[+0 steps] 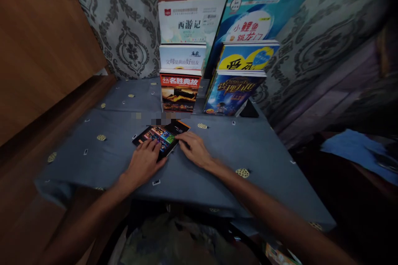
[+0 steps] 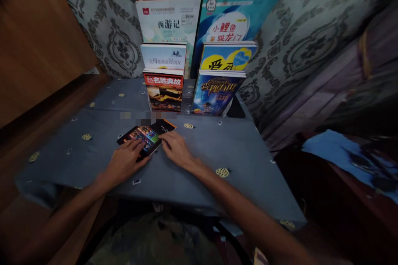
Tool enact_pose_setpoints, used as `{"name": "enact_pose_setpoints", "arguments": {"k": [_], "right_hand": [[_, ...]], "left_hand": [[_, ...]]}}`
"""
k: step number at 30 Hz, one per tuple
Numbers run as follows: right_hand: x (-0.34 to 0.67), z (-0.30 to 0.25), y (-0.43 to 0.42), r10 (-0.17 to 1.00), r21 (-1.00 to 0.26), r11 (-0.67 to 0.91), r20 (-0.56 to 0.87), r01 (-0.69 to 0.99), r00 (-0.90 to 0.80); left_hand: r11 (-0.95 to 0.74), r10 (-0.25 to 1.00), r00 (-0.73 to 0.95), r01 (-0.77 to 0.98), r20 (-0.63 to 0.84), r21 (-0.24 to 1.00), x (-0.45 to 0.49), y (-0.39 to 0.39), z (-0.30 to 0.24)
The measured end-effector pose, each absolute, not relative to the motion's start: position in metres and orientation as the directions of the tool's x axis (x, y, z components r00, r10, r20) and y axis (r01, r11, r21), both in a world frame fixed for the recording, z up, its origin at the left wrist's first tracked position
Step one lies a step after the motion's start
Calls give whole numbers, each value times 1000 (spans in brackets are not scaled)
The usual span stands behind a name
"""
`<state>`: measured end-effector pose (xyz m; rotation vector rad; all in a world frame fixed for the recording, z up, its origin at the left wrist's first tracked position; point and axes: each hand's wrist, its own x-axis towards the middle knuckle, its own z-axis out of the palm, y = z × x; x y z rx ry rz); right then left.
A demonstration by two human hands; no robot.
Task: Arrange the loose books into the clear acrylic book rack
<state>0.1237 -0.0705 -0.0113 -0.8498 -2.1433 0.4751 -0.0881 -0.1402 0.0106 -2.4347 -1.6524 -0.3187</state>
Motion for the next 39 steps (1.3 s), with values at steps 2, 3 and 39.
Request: {"name": "enact_pose_setpoints", "arguments": {"k": [2, 3, 39], "right_hand": [[126, -16, -58, 695, -550, 718, 549, 426, -464], [126, -18, -53, 696, -552, 718, 553, 425, -458], [124, -11, -81, 482, -411, 869, 569, 277, -666]], "left_hand": [[-343, 903, 347, 937, 253, -62, -79, -140, 10], [-334, 908, 343, 939, 239, -78, -76, -140, 11], [-312, 948, 317, 945, 39, -98, -63, -145, 34]]}}
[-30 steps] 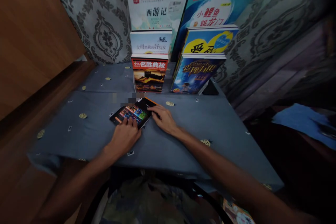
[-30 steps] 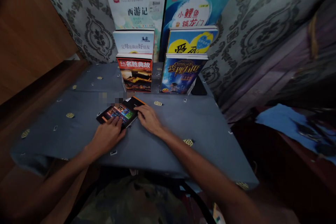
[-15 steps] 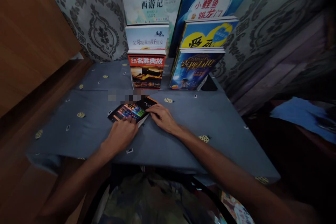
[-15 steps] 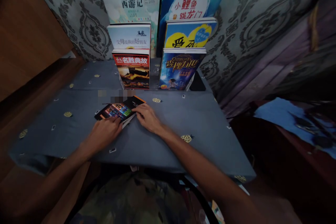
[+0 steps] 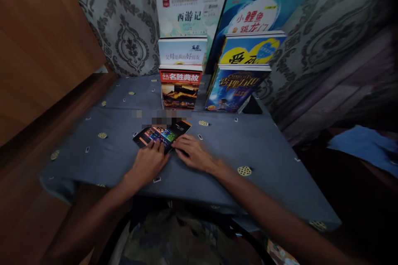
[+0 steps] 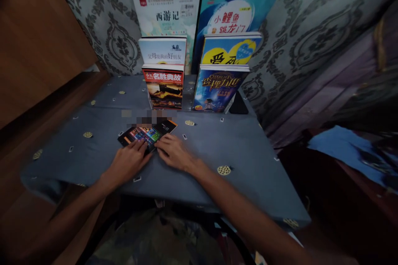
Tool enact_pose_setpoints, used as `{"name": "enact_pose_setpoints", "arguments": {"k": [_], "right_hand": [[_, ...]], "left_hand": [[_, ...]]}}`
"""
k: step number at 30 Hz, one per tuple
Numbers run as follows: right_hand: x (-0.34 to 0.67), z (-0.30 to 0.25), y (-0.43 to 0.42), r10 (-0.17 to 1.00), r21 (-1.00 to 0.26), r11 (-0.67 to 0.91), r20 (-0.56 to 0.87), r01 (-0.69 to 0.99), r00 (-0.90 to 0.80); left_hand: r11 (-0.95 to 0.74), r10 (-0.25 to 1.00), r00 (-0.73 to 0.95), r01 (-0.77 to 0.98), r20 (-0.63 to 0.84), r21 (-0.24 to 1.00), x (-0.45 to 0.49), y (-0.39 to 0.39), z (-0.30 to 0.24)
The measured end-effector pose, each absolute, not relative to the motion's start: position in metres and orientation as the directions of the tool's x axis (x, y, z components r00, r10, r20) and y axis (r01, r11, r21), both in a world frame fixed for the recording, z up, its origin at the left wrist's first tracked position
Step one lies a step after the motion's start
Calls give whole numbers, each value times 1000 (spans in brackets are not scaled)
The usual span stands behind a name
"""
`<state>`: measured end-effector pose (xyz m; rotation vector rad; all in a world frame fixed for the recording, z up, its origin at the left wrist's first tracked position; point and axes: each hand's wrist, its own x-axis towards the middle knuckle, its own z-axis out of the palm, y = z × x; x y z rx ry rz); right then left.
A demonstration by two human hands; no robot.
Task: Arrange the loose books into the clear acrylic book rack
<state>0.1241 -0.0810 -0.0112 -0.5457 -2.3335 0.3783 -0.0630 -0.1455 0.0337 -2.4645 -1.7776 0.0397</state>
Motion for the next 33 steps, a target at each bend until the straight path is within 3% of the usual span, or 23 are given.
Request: {"name": "enact_pose_setpoints", "arguments": {"k": [5, 10, 14, 19, 22, 26, 33], "right_hand": [[116, -6, -95, 406, -368, 903, 556, 223, -725], [112, -10, -95, 435, -354, 895, 554, 273, -710], [116, -12, -90, 533, -340, 846, 523, 410, -665], [126, -8, -81, 685, -345, 723, 472, 599, -555], [127, -7, -81, 701, -328, 705, 456, 629, -548], [124, -7, -86, 687, -285, 718, 432, 635, -584], [123, -7, -89, 674, -272, 733, 419, 624, -609]], "left_hand": [[-253, 964, 252, 967, 79, -2, -97, -130, 41], [-136, 987, 137, 991, 90, -18, -123, -119, 40], [-122, 991, 121, 993, 51, 11, -124, -123, 39], [-160, 986, 167, 971, -24, 179, -118, -127, 42], [-164, 984, 172, 976, -39, 143, -116, -120, 43], [-251, 966, 247, 967, 79, 50, -116, -98, 36], [-345, 923, 318, 934, 217, 97, -122, -64, -4]]}}
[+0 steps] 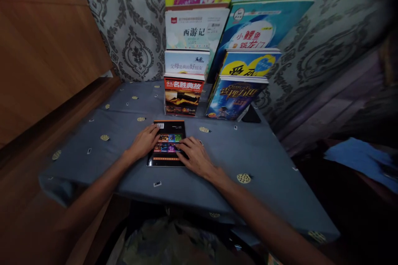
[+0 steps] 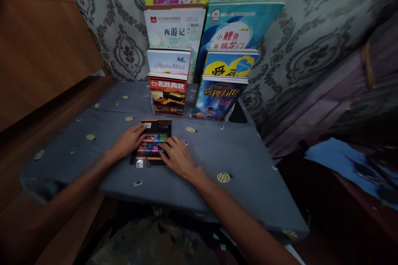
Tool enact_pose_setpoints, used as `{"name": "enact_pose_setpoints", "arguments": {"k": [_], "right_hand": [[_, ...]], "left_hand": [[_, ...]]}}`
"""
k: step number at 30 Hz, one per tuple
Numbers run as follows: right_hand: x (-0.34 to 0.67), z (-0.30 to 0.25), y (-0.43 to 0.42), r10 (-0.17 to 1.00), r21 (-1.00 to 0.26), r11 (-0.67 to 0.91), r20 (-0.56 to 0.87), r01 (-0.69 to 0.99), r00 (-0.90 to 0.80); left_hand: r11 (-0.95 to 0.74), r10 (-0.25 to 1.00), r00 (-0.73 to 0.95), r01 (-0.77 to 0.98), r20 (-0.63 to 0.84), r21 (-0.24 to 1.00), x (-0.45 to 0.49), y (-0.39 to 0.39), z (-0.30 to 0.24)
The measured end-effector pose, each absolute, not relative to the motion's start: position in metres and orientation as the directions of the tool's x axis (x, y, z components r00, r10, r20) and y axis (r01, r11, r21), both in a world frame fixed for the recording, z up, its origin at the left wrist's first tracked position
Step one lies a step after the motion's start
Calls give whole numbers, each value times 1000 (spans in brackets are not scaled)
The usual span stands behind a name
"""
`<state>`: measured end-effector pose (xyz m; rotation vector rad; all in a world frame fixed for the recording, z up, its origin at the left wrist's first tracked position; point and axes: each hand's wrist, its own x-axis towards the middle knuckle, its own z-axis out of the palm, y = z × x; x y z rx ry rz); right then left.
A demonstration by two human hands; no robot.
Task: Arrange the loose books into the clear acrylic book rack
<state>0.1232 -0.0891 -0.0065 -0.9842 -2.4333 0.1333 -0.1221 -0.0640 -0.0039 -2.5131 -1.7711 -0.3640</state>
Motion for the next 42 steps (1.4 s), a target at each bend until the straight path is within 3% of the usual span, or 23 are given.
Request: {"name": "enact_pose_setpoints", "arguments": {"k": [7, 19, 32, 42], "right_hand": [[123, -9, -86, 635, -292, 768, 463, 570, -618], [124, -13, -83, 606, -311, 793, 490, 524, -626], [126, -13, -81, 631, -347, 776, 456, 527, -628], [126, -12, -80, 647, -365, 762, 446, 534, -619]], "left_hand": [[-416, 895, 400, 908, 199, 48, -121, -57, 6], [-656, 755, 643, 744, 131, 129, -66, -5, 1], [-660, 751, 647, 743, 131, 113, -73, -15, 6], [-541, 841, 520, 816, 152, 201, -140, -57, 4]]}}
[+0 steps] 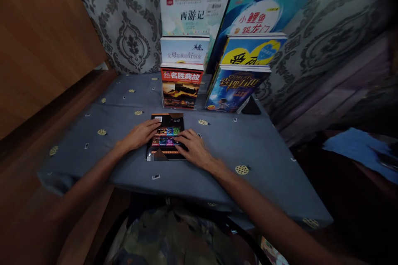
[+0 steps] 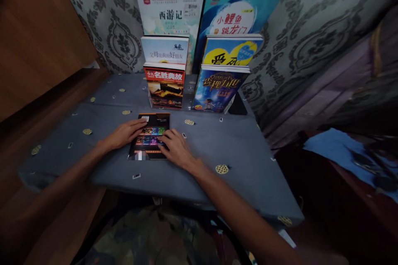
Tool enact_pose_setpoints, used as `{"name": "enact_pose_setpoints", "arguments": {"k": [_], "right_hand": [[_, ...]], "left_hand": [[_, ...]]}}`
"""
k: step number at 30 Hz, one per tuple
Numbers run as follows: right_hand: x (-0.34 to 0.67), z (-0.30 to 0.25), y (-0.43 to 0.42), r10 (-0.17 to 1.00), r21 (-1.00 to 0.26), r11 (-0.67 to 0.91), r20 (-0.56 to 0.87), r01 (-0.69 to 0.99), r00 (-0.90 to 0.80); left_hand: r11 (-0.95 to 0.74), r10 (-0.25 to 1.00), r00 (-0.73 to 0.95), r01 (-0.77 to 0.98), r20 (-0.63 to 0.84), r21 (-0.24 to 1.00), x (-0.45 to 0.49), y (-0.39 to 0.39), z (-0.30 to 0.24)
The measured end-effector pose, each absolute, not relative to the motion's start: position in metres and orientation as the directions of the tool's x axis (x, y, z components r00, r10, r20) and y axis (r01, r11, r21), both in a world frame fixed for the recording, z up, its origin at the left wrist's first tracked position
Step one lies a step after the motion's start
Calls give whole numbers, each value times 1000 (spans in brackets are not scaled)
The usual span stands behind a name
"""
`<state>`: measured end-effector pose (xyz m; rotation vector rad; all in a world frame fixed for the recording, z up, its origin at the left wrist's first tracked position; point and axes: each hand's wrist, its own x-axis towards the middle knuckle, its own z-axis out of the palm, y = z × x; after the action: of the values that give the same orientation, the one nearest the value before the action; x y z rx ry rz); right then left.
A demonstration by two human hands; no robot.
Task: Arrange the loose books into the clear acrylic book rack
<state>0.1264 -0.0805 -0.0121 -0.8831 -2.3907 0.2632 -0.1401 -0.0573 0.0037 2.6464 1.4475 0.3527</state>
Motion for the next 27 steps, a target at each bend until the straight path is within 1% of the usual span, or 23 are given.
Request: {"name": "enact_pose_setpoints", "arguments": {"k": [7, 13, 17, 20, 25, 27], "right_hand": [[127, -14, -78, 642, -376, 767, 450, 520, -621], [127, -17, -77, 645, -382, 764, 458, 520, -611], [127, -19, -75, 647, -399, 763, 461, 509, -607], [127, -20, -75, 652, -431, 757, 465, 491, -598], [130, -15, -75, 669, -534, 738, 496, 413, -553], [134, -13, -74, 689, -592, 712, 483, 377, -540]], "left_hand": [[-522, 853, 498, 814, 157, 253, -156, -98, 6], [-606, 795, 566, 748, 219, 270, -162, -138, 9], [-661, 750, 621, 714, 229, 230, -158, -155, 14], [-669, 742, 633, 720, 223, 185, -151, -158, 15], [-655, 750, 629, 749, 207, 100, -147, -150, 13], [-663, 740, 639, 746, 211, 67, -150, -145, 14]]}}
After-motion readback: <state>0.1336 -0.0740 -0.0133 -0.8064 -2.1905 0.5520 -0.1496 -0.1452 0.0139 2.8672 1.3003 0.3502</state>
